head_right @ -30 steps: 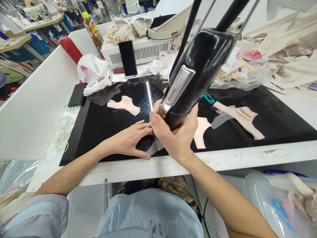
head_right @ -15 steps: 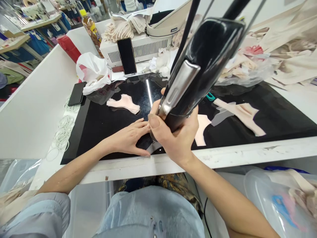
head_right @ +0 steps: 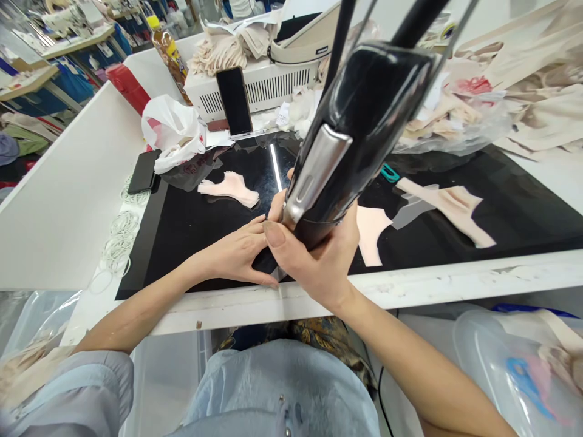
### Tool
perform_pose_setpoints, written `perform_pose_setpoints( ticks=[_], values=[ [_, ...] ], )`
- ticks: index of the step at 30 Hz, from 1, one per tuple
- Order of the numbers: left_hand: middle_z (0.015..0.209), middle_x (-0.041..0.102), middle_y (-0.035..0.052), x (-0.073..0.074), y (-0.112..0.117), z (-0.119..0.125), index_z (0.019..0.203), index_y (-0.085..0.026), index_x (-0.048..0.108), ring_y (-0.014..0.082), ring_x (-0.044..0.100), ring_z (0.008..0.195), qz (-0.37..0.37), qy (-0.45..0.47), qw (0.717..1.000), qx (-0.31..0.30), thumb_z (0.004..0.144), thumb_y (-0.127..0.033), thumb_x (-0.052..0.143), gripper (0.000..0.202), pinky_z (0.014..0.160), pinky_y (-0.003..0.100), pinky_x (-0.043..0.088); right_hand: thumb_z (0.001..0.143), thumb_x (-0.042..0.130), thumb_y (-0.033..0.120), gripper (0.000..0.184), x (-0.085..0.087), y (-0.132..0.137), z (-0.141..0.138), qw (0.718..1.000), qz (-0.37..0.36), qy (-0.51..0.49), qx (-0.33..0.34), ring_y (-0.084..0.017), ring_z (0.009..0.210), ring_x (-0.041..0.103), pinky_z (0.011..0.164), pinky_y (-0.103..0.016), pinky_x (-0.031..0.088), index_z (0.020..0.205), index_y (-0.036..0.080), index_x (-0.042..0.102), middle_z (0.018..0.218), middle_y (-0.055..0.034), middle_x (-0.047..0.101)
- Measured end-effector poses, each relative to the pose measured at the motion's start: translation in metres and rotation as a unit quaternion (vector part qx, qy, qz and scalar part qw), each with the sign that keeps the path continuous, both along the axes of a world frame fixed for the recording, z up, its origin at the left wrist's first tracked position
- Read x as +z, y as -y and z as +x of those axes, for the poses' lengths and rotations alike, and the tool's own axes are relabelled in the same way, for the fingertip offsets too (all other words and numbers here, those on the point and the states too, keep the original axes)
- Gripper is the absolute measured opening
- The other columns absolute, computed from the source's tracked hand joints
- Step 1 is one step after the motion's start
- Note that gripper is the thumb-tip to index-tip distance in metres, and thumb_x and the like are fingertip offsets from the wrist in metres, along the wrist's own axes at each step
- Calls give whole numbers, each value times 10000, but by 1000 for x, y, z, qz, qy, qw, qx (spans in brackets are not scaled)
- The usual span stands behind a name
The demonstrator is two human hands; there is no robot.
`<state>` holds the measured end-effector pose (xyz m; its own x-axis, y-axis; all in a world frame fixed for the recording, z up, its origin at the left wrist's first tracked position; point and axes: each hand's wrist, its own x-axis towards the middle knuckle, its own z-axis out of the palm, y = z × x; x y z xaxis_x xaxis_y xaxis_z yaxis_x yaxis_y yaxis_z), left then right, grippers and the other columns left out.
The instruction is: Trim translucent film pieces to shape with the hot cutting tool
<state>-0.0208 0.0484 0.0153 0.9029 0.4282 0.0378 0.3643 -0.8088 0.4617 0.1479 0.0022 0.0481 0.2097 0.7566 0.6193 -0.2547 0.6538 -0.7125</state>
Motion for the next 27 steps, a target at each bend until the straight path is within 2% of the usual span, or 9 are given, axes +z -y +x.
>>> perform_pose_setpoints(
  ticks=[6, 10, 15, 19, 24, 27],
  values=[
    [1457, 573, 182, 0, 0, 0, 1465, -161, 465, 339, 374, 1489, -18, 1, 1000, 5, 801, -628, 739, 857, 1258, 570, 155, 845, 752, 374, 344, -2, -1, 0, 1000, 4, 13, -7, -132, 569, 552, 550, -316, 552, 1166, 348, 630, 801, 15, 582],
    [1505, 526, 175, 1, -1, 0, 1491, -174, 427, 325, 365, 1497, -22, -2, 1000, 2, 822, -625, 721, 858, 1262, 565, 141, 831, 765, 419, 351, 1, -2, 2, 1000, -2, 19, -22, -137, 580, 557, 547, -319, 549, 1150, 355, 634, 788, 17, 571],
    [1555, 475, 133, 6, -2, -3, 1492, -231, 412, 303, 300, 1530, -33, 7, 999, 8, 817, -601, 745, 838, 1269, 563, 113, 829, 766, 420, 345, 7, -5, 12, 999, -2, 24, -48, -142, 577, 544, 506, -304, 507, 1144, 358, 639, 778, 10, 581],
    [1531, 510, 82, 11, -4, -7, 1476, -266, 427, 266, 256, 1551, -72, 14, 997, 13, 876, -527, 718, 716, 1283, 537, 85, 834, 765, 410, 313, 9, -8, 21, 996, 0, 41, -77, -144, 569, 555, 512, -302, 516, 1107, 365, 618, 770, 15, 600],
    [1539, 507, 40, 15, -2, -10, 1484, -296, 416, 243, 237, 1559, -75, -3, 997, 1, 941, -468, 653, 616, 1294, 541, 28, 797, 811, 357, 442, 15, -6, 26, 993, -36, 32, -104, -119, 623, 614, 584, -270, 572, 1128, 321, 520, 851, 35, 635],
    [1549, 498, 27, 11, -1, -13, 1468, -319, 426, 252, 275, 1546, -38, -26, 999, 2, 953, -446, 630, 568, 1289, 571, 95, 817, 783, 378, 420, 20, -5, 27, 985, -56, 87, -136, -127, 776, 674, 689, -265, 616, 1121, 292, 505, 939, 26, 662]
  ],
)
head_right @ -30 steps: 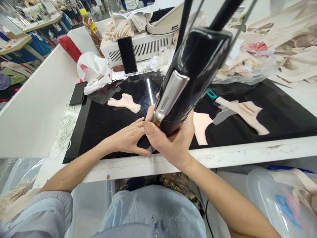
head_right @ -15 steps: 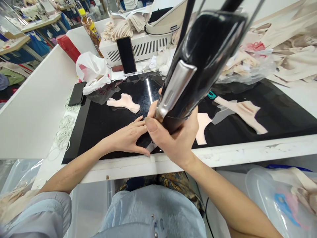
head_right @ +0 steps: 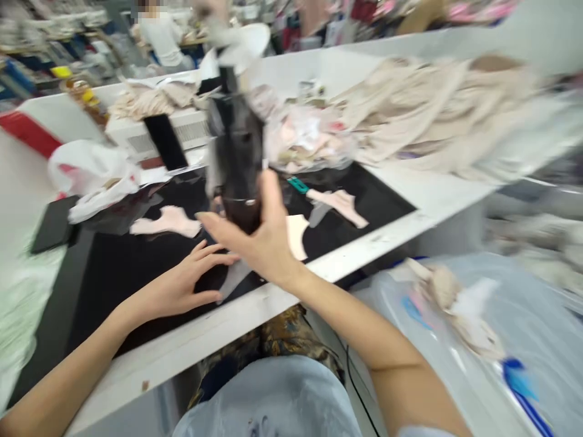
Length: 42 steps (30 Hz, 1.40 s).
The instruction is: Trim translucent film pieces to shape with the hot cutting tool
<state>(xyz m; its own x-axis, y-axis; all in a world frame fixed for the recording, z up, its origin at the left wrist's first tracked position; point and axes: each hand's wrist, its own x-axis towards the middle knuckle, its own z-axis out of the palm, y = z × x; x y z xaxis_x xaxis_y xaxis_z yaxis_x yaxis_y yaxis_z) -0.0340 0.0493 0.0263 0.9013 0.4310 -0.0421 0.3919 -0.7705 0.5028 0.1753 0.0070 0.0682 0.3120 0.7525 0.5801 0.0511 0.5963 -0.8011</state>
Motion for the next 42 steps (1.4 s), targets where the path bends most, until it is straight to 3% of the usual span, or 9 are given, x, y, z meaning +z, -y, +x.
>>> perform_pose_setpoints(
  ticks=[4, 9, 14, 17, 21, 24, 28, 31, 42],
  values=[
    [1553, 496, 32, -16, -10, -5, 1486, -351, 408, 300, 295, 1537, 66, -8, 998, -5, 959, -452, 595, 568, 1247, 651, 171, 873, 714, 391, 615, 3, -4, 10, 986, 0, 143, -81, -184, 1140, 659, 960, -330, 598, 1394, 240, 423, 1258, -63, 649],
    [1506, 554, 29, -30, -22, -8, 1445, -359, 464, 334, 415, 1471, 123, 29, 992, -9, 911, -471, 625, 569, 1223, 665, 218, 887, 691, 417, 787, -4, -4, 24, 973, 3, 202, -113, -203, 1279, 594, 1057, -336, 546, 1543, 227, 301, 1409, -105, 583],
    [1482, 579, 15, -37, -31, -12, 1482, -390, 424, 350, 463, 1435, 151, 23, 988, -32, 866, -497, 676, 674, 1194, 667, 283, 908, 663, 407, 729, -14, 2, 35, 967, 43, 197, -155, -185, 1278, 584, 1037, -324, 544, 1535, 230, 336, 1410, -114, 575],
    [1486, 574, 13, -44, -39, -17, 1503, -397, 402, 355, 465, 1432, 160, 11, 986, -38, 853, -496, 694, 720, 1193, 654, 307, 949, 602, 390, 498, -19, 10, 39, 944, 68, 247, -210, -172, 1184, 631, 1027, -331, 529, 1394, 193, 496, 1269, -100, 679],
    [1526, 529, 51, -57, -50, -25, 1522, -374, 372, 368, 510, 1395, 194, 28, 980, -39, 844, -490, 698, 761, 1175, 633, 365, 1021, 488, 373, 286, -33, 23, 38, 868, 113, 472, -106, -99, 952, 692, 934, -250, 515, 1126, 195, 685, 1011, -7, 785],
    [1501, 556, 56, -59, -52, -25, 1518, -368, 376, 366, 548, 1361, 202, 41, 977, -48, 830, -498, 709, 775, 1166, 624, 393, 1046, 424, 382, 351, -50, 30, 33, 795, 141, 586, -60, -93, 1032, 683, 919, -250, 494, 1121, 221, 726, 1084, 16, 785],
    [1471, 586, 28, -55, -39, -18, 1472, -374, 422, 355, 507, 1402, 166, 53, 984, -22, 859, -520, 663, 675, 1218, 638, 298, 1062, 363, 330, 388, -64, 33, 27, 745, 134, 652, -40, -103, 1094, 674, 891, -257, 482, 1156, 222, 723, 1144, 32, 774],
    [1487, 566, 47, -53, -31, -16, 1427, -348, 463, 348, 474, 1429, 146, 73, 987, 15, 900, -544, 594, 578, 1246, 637, 222, 1057, 373, 309, 373, -66, 32, 25, 734, 119, 668, -33, -116, 1101, 674, 867, -264, 478, 1163, 215, 718, 1146, 25, 772],
    [1483, 573, 32, -59, -42, -22, 1449, -366, 438, 334, 467, 1437, 159, 42, 986, -17, 864, -523, 674, 651, 1256, 606, 223, 1026, 415, 147, 338, -73, 29, 22, 724, 158, 669, -57, -120, 916, 679, 664, -263, 432, 957, 212, 740, 922, 42, 764]
  ],
)
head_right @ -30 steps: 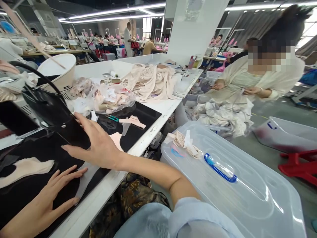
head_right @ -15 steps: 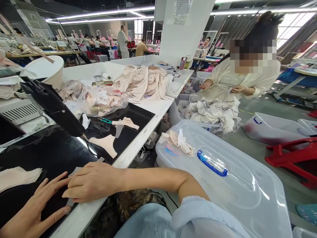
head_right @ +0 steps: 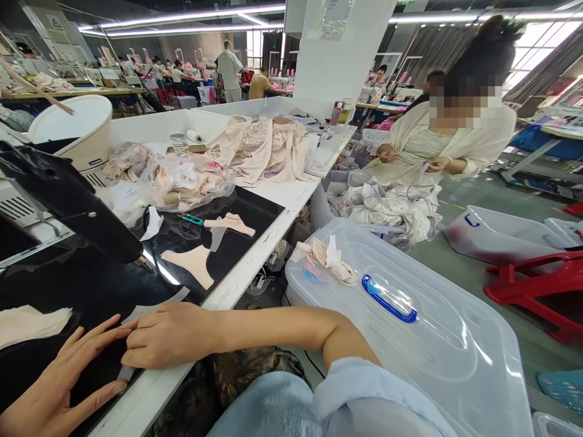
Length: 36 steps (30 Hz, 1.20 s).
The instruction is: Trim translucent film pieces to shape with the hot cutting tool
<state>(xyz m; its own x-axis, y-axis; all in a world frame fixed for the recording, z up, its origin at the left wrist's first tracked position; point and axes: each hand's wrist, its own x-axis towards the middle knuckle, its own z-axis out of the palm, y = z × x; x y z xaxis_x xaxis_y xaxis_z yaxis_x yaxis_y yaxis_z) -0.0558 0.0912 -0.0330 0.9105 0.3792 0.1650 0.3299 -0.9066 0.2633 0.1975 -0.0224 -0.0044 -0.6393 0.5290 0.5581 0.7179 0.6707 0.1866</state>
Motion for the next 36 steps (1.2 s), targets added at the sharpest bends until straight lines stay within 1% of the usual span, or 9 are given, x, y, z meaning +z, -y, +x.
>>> perform_pose_setpoints(
  ticks=[6, 9, 14, 19, 24, 28, 31, 36],
  values=[
    [1508, 550, 38, 0, -1, -1, 1486, -374, 396, 336, 468, 1436, 14, -15, 1000, -3, 850, -520, 698, 719, 1260, 596, 210, 1004, 425, 91, 323, 1, 1, 0, 999, -26, 22, 4, -134, 897, 678, 606, -277, 397, 940, 201, 721, 883, 35, 746],
    [1523, 534, 40, 0, -1, -1, 1499, -377, 379, 334, 459, 1442, 16, -22, 1000, -5, 855, -520, 692, 730, 1261, 589, 211, 999, 428, 80, 319, 1, 1, -1, 999, -36, 21, 0, -138, 902, 687, 618, -282, 407, 928, 205, 713, 875, 38, 745],
    [1538, 515, 47, -1, 0, -2, 1499, -370, 377, 336, 444, 1453, 16, -22, 1000, -8, 868, -521, 677, 714, 1254, 602, 210, 997, 419, 71, 329, -1, 1, -1, 1000, -25, 12, 4, -142, 865, 682, 652, -293, 423, 859, 201, 688, 832, 35, 731],
    [1534, 518, 43, 0, 0, -2, 1498, -368, 368, 331, 422, 1468, 11, -27, 1000, -5, 874, -539, 667, 713, 1261, 603, 185, 1005, 430, 92, 300, -3, 0, 0, 999, -38, 22, 7, -140, 867, 667, 645, -292, 416, 875, 202, 677, 862, 24, 728],
    [1510, 543, 22, 1, 4, 1, 1474, -378, 392, 320, 421, 1470, -7, -12, 1000, -2, 874, -551, 658, 678, 1276, 589, 162, 1001, 435, 93, 312, -3, -1, 0, 999, -38, 26, 10, -139, 860, 657, 655, -289, 418, 847, 206, 682, 852, 27, 727],
    [1497, 551, 25, 1, 8, 3, 1453, -363, 411, 314, 411, 1474, -23, 12, 1000, 17, 896, -567, 619, 629, 1283, 581, 135, 1006, 418, 104, 335, -1, 0, 0, 999, -30, 19, 10, -149, 866, 666, 681, -296, 426, 843, 205, 693, 860, 30, 740],
    [1493, 555, 13, 2, 10, 4, 1445, -374, 420, 308, 429, 1462, -23, 8, 1000, 8, 891, -572, 627, 624, 1284, 574, 130, 1011, 404, 107, 351, 0, 1, 0, 999, -41, 20, 7, -147, 874, 669, 685, -294, 425, 853, 207, 700, 875, 33, 750],
    [1473, 568, 28, 7, 17, 9, 1426, -356, 441, 307, 429, 1459, -37, 26, 998, 35, 907, -646, 557, 606, 1279, 568, 150, 1008, 384, 96, 388, 3, 1, -1, 998, -52, 24, 5, -150, 867, 672, 675, -294, 423, 857, 208, 724, 877, 38, 758]
  ],
)
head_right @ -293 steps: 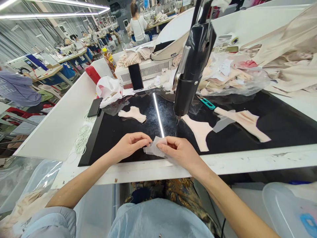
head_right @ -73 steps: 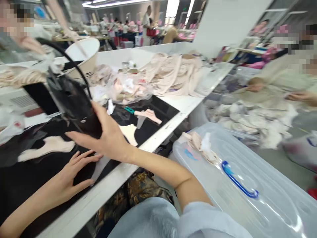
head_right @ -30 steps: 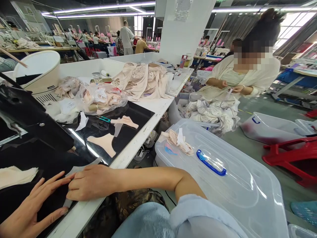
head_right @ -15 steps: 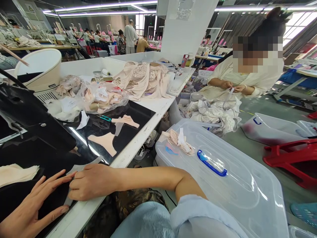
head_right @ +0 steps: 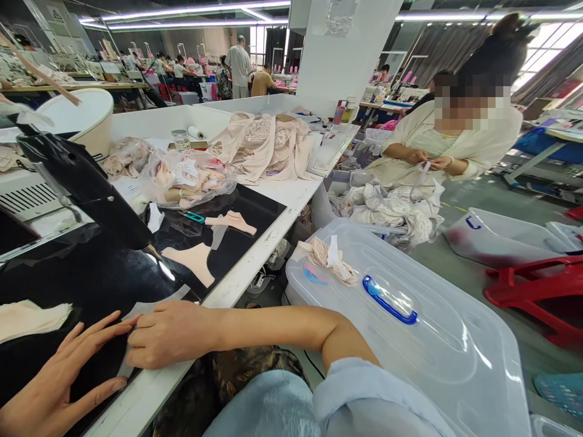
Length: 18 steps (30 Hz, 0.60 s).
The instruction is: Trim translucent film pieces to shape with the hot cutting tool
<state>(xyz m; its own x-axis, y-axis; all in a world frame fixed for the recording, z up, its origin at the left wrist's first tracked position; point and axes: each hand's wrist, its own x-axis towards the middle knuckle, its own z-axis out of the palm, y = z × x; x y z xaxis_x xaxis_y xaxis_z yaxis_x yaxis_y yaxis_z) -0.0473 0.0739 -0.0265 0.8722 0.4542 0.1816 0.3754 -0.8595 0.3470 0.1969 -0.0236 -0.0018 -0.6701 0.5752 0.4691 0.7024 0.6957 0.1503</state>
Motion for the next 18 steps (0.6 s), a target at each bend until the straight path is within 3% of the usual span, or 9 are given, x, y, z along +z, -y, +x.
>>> perform_pose_setpoints(
  ticks=[3, 9, 18],
  values=[
    [1468, 574, 34, -1, -3, -1, 1435, -350, 433, 318, 435, 1456, 10, 0, 1000, -9, 903, -632, 568, 617, 1276, 583, 155, 1007, 380, 94, 394, 0, 0, 0, 1000, 9, -6, 3, -155, 858, 672, 677, -296, 426, 849, 208, 723, 858, 36, 752],
    [1454, 602, 28, -7, -27, -10, 1481, -359, 397, 334, 526, 1389, 80, -41, 992, -84, 814, -541, 722, 764, 1252, 601, 232, 1004, 386, 95, 384, -3, -1, 0, 1000, 21, -21, 7, -160, 844, 668, 687, -300, 430, 820, 209, 703, 838, 35, 745],
    [1467, 591, 36, -6, -26, -9, 1512, -363, 357, 343, 519, 1394, 92, -51, 991, -83, 826, -538, 709, 790, 1222, 618, 293, 981, 429, 80, 353, -6, -2, 1, 997, 66, -33, 18, -161, 808, 666, 666, -292, 433, 793, 202, 702, 799, 30, 731]
  ],
)
